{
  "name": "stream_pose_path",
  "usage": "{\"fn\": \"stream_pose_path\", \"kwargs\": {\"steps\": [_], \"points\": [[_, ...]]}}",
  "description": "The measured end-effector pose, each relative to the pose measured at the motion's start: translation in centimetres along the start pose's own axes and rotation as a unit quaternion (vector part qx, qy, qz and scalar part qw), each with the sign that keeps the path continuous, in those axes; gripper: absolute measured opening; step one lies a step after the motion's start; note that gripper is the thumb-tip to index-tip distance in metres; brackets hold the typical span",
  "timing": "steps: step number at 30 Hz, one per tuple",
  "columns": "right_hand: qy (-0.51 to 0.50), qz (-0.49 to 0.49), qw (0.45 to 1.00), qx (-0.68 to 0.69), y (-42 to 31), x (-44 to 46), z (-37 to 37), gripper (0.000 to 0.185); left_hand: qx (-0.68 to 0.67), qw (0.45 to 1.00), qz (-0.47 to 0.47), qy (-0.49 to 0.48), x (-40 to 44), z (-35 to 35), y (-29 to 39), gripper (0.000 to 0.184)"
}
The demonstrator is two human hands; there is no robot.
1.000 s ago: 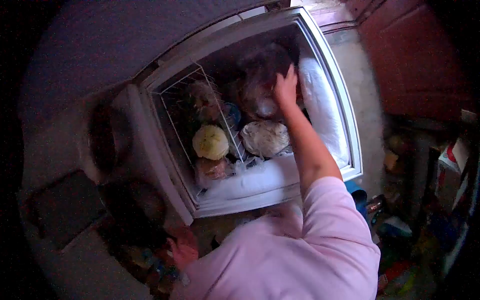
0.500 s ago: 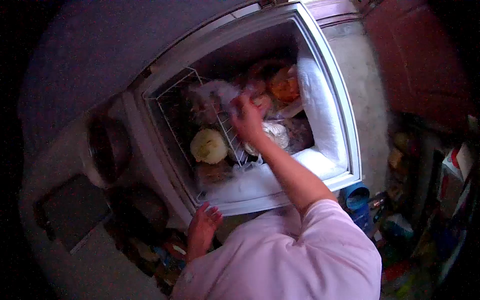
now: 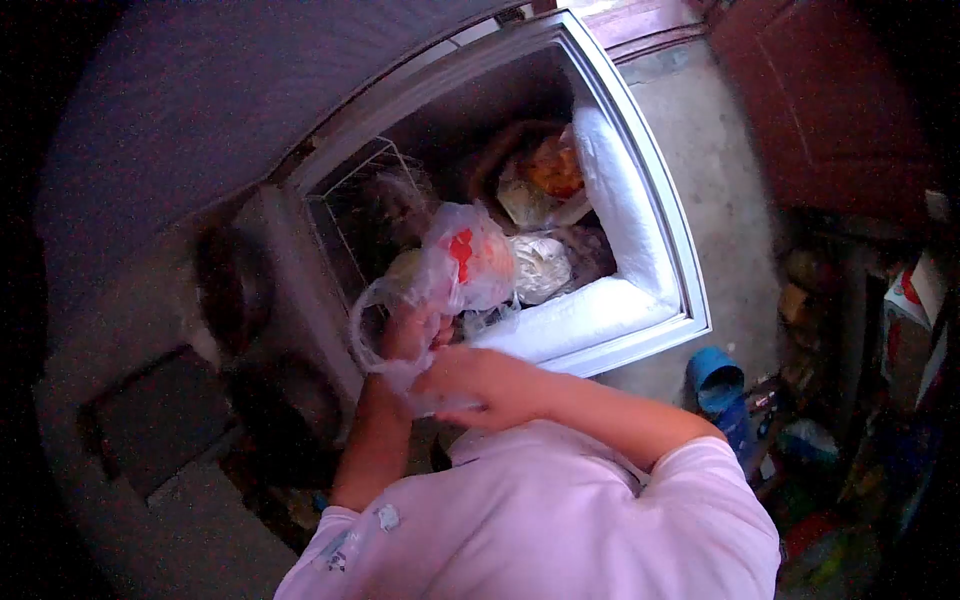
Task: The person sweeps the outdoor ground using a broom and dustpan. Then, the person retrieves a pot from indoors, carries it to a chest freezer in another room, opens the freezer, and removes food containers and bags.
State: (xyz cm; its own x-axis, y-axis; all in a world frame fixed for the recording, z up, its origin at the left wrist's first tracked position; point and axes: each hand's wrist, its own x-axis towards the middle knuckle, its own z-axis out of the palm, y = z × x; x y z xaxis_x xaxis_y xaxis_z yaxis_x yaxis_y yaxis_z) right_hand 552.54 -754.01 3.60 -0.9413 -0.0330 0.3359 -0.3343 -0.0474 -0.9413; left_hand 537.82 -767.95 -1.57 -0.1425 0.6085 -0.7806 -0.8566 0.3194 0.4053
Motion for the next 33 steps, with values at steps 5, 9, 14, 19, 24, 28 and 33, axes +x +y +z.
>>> {"fn": "stream_pose_path", "kwargs": {"steps": [5, 9, 14, 19, 24, 28, 33], "points": [[0.271, 0.123, 0.95, -0.094, -1.2, -1.5, -4.7, 0.05, 0.531, 0.807, 0.222, 0.136, -9.6, 7.6, 3.3, 0.032], [0.195, 0.164, 0.953, -0.164, -4.3, 1.0, -3.7, 0.059, 0.54, 0.804, 0.237, 0.079, -14.7, 6.8, 2.1, 0.025], [0.103, 0.158, 0.957, -0.22, -3.9, -0.8, -1.5, 0.035, 0.476, 0.842, 0.177, 0.181, -18.0, 4.3, 0.1, 0.027], [0.188, 0.184, 0.944, -0.197, -6.3, 0.0, 0.1, 0.01, 0.465, 0.829, 0.181, 0.253, -19.7, 3.1, -2.9, 0.03], [0.165, 0.091, 0.947, -0.26, -7.4, 3.8, 1.3, 0.013, 0.378, 0.858, 0.232, 0.26, -19.9, 0.6, -4.2, 0.034], [0.056, 0.178, 0.979, -0.077, -7.6, 5.7, 7.6, 0.013, 0.385, 0.844, 0.302, 0.219, -20.3, -1.4, -6.2, 0.035], [-0.131, -0.064, 0.982, -0.121, -6.3, 4.9, 15.6, 0.013, 0.401, 0.738, 0.536, 0.081, -16.9, -9.4, -10.8, 0.046]]}}
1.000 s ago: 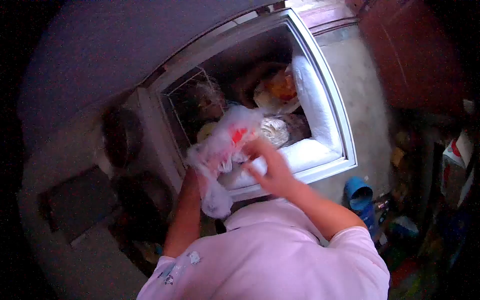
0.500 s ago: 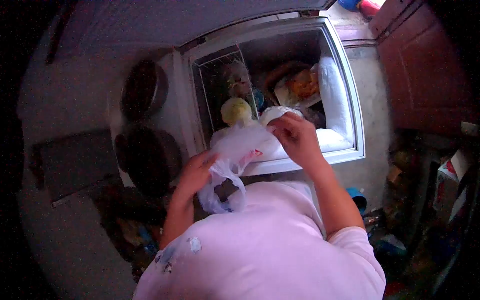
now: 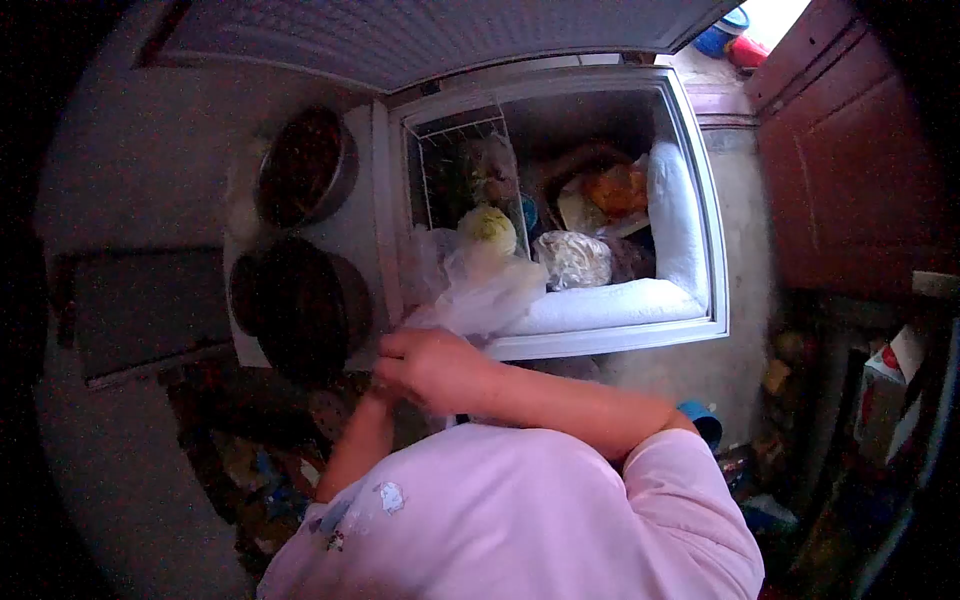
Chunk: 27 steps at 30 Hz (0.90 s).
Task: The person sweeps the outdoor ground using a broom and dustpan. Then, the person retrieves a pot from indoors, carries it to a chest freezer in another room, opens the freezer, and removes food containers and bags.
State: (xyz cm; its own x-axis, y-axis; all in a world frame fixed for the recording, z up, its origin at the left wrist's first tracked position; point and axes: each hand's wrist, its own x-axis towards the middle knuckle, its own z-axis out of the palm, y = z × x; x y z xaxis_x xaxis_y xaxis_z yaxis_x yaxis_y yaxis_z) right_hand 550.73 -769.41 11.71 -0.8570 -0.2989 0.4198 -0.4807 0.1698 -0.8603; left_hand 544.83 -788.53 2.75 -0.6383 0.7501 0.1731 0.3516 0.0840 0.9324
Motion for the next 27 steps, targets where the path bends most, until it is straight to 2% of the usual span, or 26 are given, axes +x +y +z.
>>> {"fn": "stream_pose_path", "kwargs": {"steps": [2, 4, 5, 7, 8, 10, 11, 12, 15, 16, 18, 20, 21, 23, 25, 27], "points": [[0.026, -0.017, 0.999, -0.019, 0.3, 0.1, -0.3, 0.018, -0.01, 0.995, -0.069, 0.072, 1.1, -0.6, 0.1, 0.045], [0.186, 0.0, 0.982, 0.006, 0.8, -0.4, -2.6, 0.023, -0.022, 0.98, -0.141, 0.141, 2.8, -0.7, 0.5, 0.045], [0.189, 0.006, 0.982, 0.007, 1.5, -1.4, -3.5, 0.023, 0.074, 0.944, -0.275, 0.169, 6.7, -0.3, 4.8, 0.04], [0.164, 0.139, 0.976, 0.028, 3.7, -4.2, -5.1, 0.027, 0.27, 0.869, -0.374, 0.178, 11.7, -0.5, 7.5, 0.036], [0.168, 0.146, 0.974, 0.027, 4.9, -5.8, -5.4, 0.027, 0.368, 0.849, -0.344, 0.16, 12.6, -1.7, 6.3, 0.036], [0.162, 0.275, 0.944, 0.079, 7.9, -9.0, -6.0, 0.028, 0.358, 0.861, -0.293, 0.214, 14.9, -3.1, 4.3, 0.034], [0.168, 0.282, 0.941, 0.079, 9.0, -10.3, -6.3, 0.028, 0.356, 0.864, -0.293, 0.204, 15.9, -3.4, 4.1, 0.034], [0.185, 0.331, 0.921, 0.088, 10.2, -11.6, -6.6, 0.025, 0.299, 0.897, -0.255, 0.203, 17.1, -3.6, 4.1, 0.034], [0.196, 0.415, 0.886, 0.066, 13.5, -14.4, -7.4, 0.019, 0.486, 0.867, -0.089, 0.062, 17.9, -6.7, -2.4, 0.031], [0.188, 0.448, 0.873, 0.033, 14.5, -14.9, -7.8, 0.016, 0.485, 0.856, -0.18, -0.001, 18.7, -6.6, -3.7, 0.037], [0.173, 0.458, 0.872, -0.003, 16.5, -15.5, -8.9, 0.015, 0.478, 0.833, -0.27, -0.067, 19.2, -6.3, -8.7, 0.044], [0.132, 0.466, 0.871, -0.078, 19.1, -16.3, -10.0, 0.021, 0.483, 0.806, -0.333, -0.081, 17.9, -5.6, -16.2, 0.051], [0.132, 0.47, 0.869, -0.076, 20.7, -16.6, -10.5, 0.021, 0.481, 0.806, -0.334, -0.085, 18.1, -4.8, -16.2, 0.051], [0.215, 0.476, 0.83, -0.195, 24.4, -17.1, -11.4, 0.03, 0.415, 0.879, -0.233, 0.005, 18.1, -2.5, -13.7, 0.065], [0.372, 0.496, 0.769, -0.153, 30.6, -18.7, -11.9, 0.035, 0.42, 0.884, -0.205, 0.012, 19.0, -1.2, -9.8, 0.065], [0.514, 0.575, 0.636, 0.044, 35.5, -19.5, -13.9, 0.038, 0.425, 0.888, -0.171, 0.024, 19.5, -0.9, -6.8, 0.066]]}}
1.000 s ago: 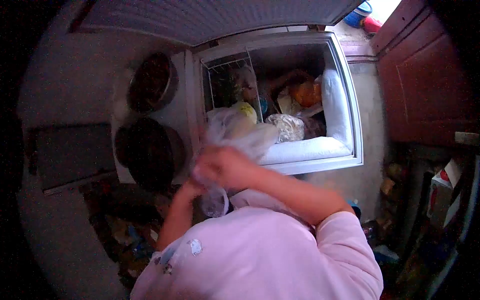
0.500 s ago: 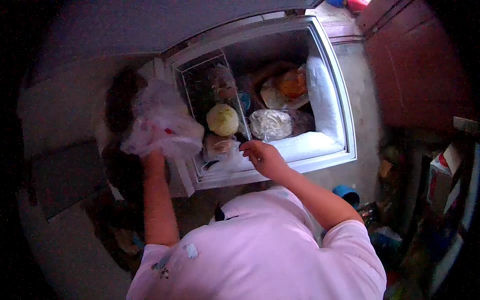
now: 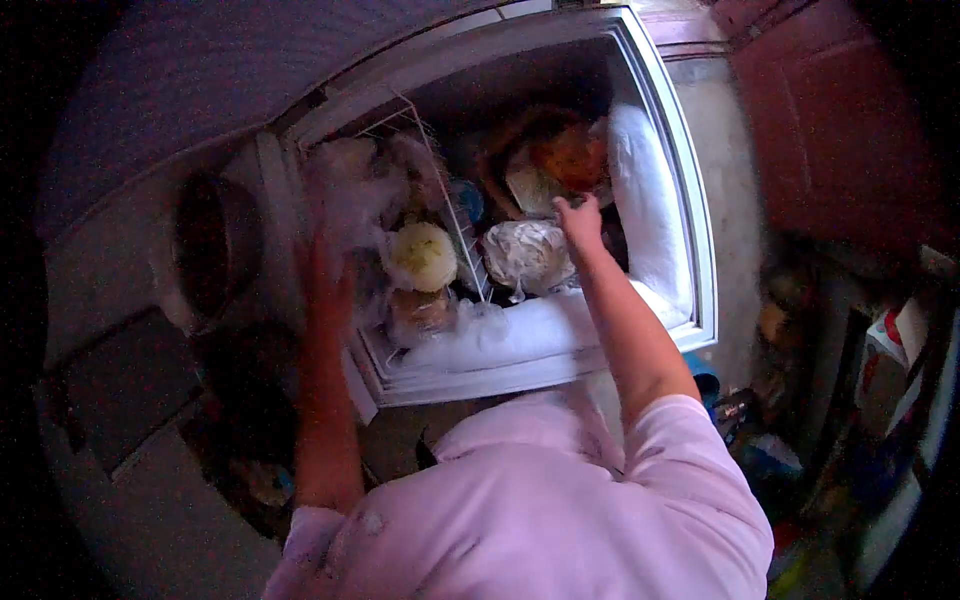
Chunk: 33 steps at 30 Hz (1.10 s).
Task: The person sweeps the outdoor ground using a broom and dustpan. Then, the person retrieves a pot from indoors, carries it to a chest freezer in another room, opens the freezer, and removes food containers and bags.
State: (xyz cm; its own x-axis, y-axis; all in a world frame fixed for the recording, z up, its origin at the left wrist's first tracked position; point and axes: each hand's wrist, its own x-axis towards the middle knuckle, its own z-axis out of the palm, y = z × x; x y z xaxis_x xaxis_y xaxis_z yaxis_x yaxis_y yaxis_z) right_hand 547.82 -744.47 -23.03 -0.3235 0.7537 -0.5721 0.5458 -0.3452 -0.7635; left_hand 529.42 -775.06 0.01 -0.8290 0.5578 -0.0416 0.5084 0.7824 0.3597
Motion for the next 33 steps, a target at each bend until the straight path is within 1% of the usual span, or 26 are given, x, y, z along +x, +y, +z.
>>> {"fn": "stream_pose_path", "kwargs": {"steps": [2, 3, 5, 6, 7, 8, 9, 10, 11, 12, 14, 15, 17, 18, 19, 20, 22, 23, 24, 26, 27, 28, 29, 30, 31, 33], "points": [[0.002, 0.076, 0.991, -0.112, 1.7, 5.0, -0.3, 0.04, -0.101, 0.994, 0.018, -0.031, -1.2, -1.7, 0.8, 0.065], [0.033, 0.062, 0.991, -0.112, 2.1, 6.3, 0.1, 0.046, -0.098, 0.995, 0.016, -0.03, -2.3, -2.2, 1.1, 0.065], [0.092, 0.048, 0.987, -0.124, 3.1, 8.7, 1.4, 0.056, -0.016, 0.995, -0.098, -0.026, -5.2, -3.1, 1.6, 0.061], [0.121, 0.048, 0.982, -0.138, 3.7, 10.0, 2.2, 0.06, -0.014, 0.994, -0.102, -0.028, -6.6, -3.1, 1.7, 0.061], [0.118, 0.05, 0.982, -0.14, 3.3, 9.9, 2.2, 0.06, -0.021, 0.993, -0.119, -0.009, -7.9, -3.1, 1.7, 0.056], [0.099, 0.083, 0.98, -0.15, 2.4, 10.0, 1.8, 0.061, -0.029, 0.99, -0.135, 0.011, -9.1, -3.1, 1.6, 0.051], [0.081, 0.117, 0.977, -0.159, 1.6, 9.7, 1.7, 0.063, -0.028, 0.99, -0.137, 0.009, -10.2, -3.0, 1.0, 0.051], [0.079, 0.119, 0.977, -0.16, 2.8, 10.5, 2.1, 0.063, -0.028, 0.99, -0.136, -0.002, -11.2, -2.7, 0.2, 0.048], [0.086, 0.092, 0.99, -0.067, 5.7, 12.3, 2.3, 0.054, -0.028, 0.99, -0.134, -0.013, -12.0, -2.4, -0.5, 0.044], [0.081, 0.057, 0.992, -0.076, 8.4, 14.3, 2.5, 0.045, -0.028, 0.99, -0.137, -0.014, -12.8, -2.1, -0.8, 0.044], [0.073, -0.012, 0.993, -0.095, 13.6, 18.3, 3.0, 0.031, -0.083, 0.983, -0.162, -0.012, -13.8, -1.3, -0.9, 0.042], [0.065, -0.001, 0.988, -0.14, 12.2, 17.4, 3.0, 0.024, -0.086, 0.983, -0.162, -0.013, -13.8, -1.0, -0.7, 0.042], [0.059, 0.011, 0.981, -0.185, 8.0, 13.8, 2.9, 0.019, -0.115, 0.983, -0.141, -0.032, -13.8, -0.5, 0.0, 0.042], [0.037, -0.023, 0.999, -0.032, 4.6, 10.6, 2.6, 0.018, -0.117, 0.983, -0.14, -0.033, -13.6, -0.3, 0.8, 0.042], [0.015, -0.059, 0.991, 0.122, 1.8, 8.2, 2.4, 0.019, -0.113, 0.982, -0.149, -0.028, -13.2, -0.3, 1.8, 0.042], [0.018, -0.06, 0.99, 0.123, 0.6, 7.2, 2.3, 0.019, -0.108, 0.981, -0.159, -0.024, -12.8, -0.3, 2.5, 0.042], [-0.039, -0.173, 0.977, 0.12, -1.4, 5.5, 2.0, 0.023, -0.129, 0.981, -0.142, -0.016, -12.0, -0.3, 3.3, 0.042], [-0.07, -0.134, 0.978, 0.145, -3.6, 3.9, 1.9, 0.031, -0.149, 0.981, -0.126, -0.007, -11.7, -0.4, 3.6, 0.042], [-0.068, -0.135, 0.978, 0.147, -5.1, 2.8, 2.2, 0.031, -0.149, 0.981, -0.123, -0.007, -11.3, -0.5, 4.1, 0.042], [-0.098, -0.163, 0.964, 0.183, -8.3, 0.7, 2.8, 0.038, -0.163, 0.979, -0.116, -0.023, -10.6, -0.7, 4.9, 0.04], [-0.061, -0.23, 0.969, 0.073, -10.8, -1.3, 2.0, 0.042, -0.16, 0.98, -0.115, -0.016, -10.3, -0.8, 4.9, 0.04], [-0.082, -0.205, 0.956, 0.193, -10.9, -1.7, 2.1, 0.042, -0.187, 0.974, -0.119, -0.043, -10.3, -1.0, 4.9, 0.039], [-0.079, -0.245, 0.953, 0.161, -12.5, -3.2, 1.7, 0.042, -0.212, 0.966, -0.126, -0.071, -10.5, -1.4, 5.1, 0.039], [-0.075, -0.283, 0.948, 0.128, -14.1, -5.0, 0.8, 0.042, -0.206, 0.967, -0.133, -0.065, -10.5, -1.8, 5.5, 0.039], [-0.082, -0.284, 0.946, 0.131, -15.6, -7.1, 0.1, 0.042, -0.227, 0.965, -0.121, -0.061, -10.0, -2.0, 6.2, 0.038], [-0.16, -0.27, 0.935, 0.168, -18.6, -11.1, -0.7, 0.042, -0.247, 0.962, -0.103, -0.052, -9.3, -2.1, 6.6, 0.038]]}}
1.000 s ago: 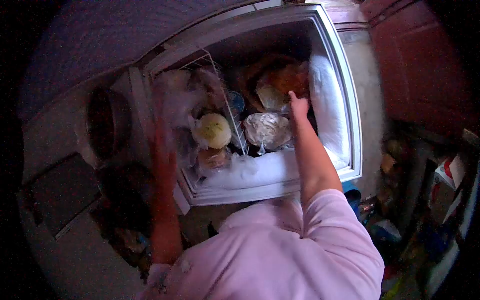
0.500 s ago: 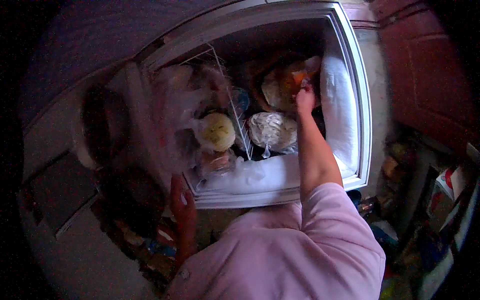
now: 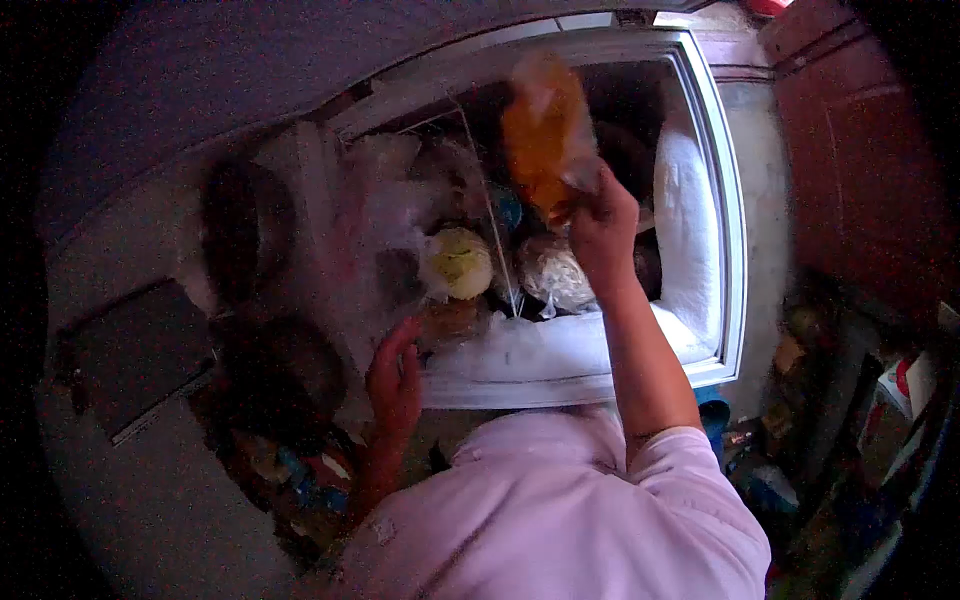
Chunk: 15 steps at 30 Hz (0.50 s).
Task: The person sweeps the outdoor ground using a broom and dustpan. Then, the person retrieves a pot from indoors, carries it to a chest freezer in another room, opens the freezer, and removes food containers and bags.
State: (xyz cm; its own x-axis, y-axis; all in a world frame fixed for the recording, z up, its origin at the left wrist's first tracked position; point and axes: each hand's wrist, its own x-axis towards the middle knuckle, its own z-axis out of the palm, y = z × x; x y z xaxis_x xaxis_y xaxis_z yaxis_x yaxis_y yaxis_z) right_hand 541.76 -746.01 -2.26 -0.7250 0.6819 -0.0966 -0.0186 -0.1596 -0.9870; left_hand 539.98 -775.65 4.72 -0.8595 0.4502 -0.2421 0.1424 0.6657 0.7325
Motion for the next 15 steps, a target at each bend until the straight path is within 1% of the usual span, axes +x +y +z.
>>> {"fn": "stream_pose_path", "kwargs": {"steps": [1, 2, 3, 5, 6, 7, 8, 10, 11, 13, 15], "points": [[0.0, -0.005, 1.0, 0.002, -1.6, -0.3, 1.0, 0.042, -0.032, 0.999, 0.015, 0.008, 0.2, 0.1, -0.3, 0.041], [-0.028, -0.014, 0.999, -0.033, -3.2, -0.6, 2.4, 0.039, -0.063, 0.997, 0.032, 0.016, 0.5, 0.0, -0.2, 0.045], [-0.056, -0.023, 0.996, -0.069, -4.6, -0.8, 3.7, 0.037, -0.063, 0.997, 0.038, 0.02, 0.9, 0.1, 0.0, 0.045], [-0.122, -0.199, 0.965, -0.118, -7.4, 0.1, 6.6, 0.043, -0.1, 0.992, 0.05, 0.063, 2.2, 0.2, 1.0, 0.056], [-0.124, -0.198, 0.971, -0.054, -6.8, 0.3, 8.5, 0.045, -0.1, 0.991, 0.055, 0.065, 3.0, 0.0, 1.8, 0.056], [-0.125, -0.196, 0.972, 0.011, -6.2, 0.2, 10.2, 0.047, -0.1, 0.988, 0.077, 0.089, 3.7, -0.4, 3.0, 0.059], [-0.17, -0.184, 0.968, -0.012, -8.2, 0.1, 11.3, 0.044, -0.101, 0.986, 0.089, 0.098, 4.3, -0.9, 4.2, 0.061], [-0.179, -0.271, 0.944, -0.066, -10.2, -1.1, 13.7, 0.041, -0.102, 0.982, 0.111, 0.114, 5.6, -1.9, 6.2, 0.062], [-0.143, -0.366, 0.915, -0.097, -10.3, -1.8, 15.1, 0.04, -0.101, 0.981, 0.112, 0.123, 6.1, -2.3, 6.0, 0.062], [-0.281, -0.278, 0.906, -0.149, -11.6, -3.8, 17.4, 0.034, -0.093, 0.98, 0.101, 0.143, 7.4, -2.9, 4.9, 0.061], [-0.24, -0.302, 0.921, -0.064, -7.6, -5.6, 20.6, 0.032, -0.077, 0.981, 0.065, 0.164, 8.4, -3.1, 2.6, 0.061]]}}
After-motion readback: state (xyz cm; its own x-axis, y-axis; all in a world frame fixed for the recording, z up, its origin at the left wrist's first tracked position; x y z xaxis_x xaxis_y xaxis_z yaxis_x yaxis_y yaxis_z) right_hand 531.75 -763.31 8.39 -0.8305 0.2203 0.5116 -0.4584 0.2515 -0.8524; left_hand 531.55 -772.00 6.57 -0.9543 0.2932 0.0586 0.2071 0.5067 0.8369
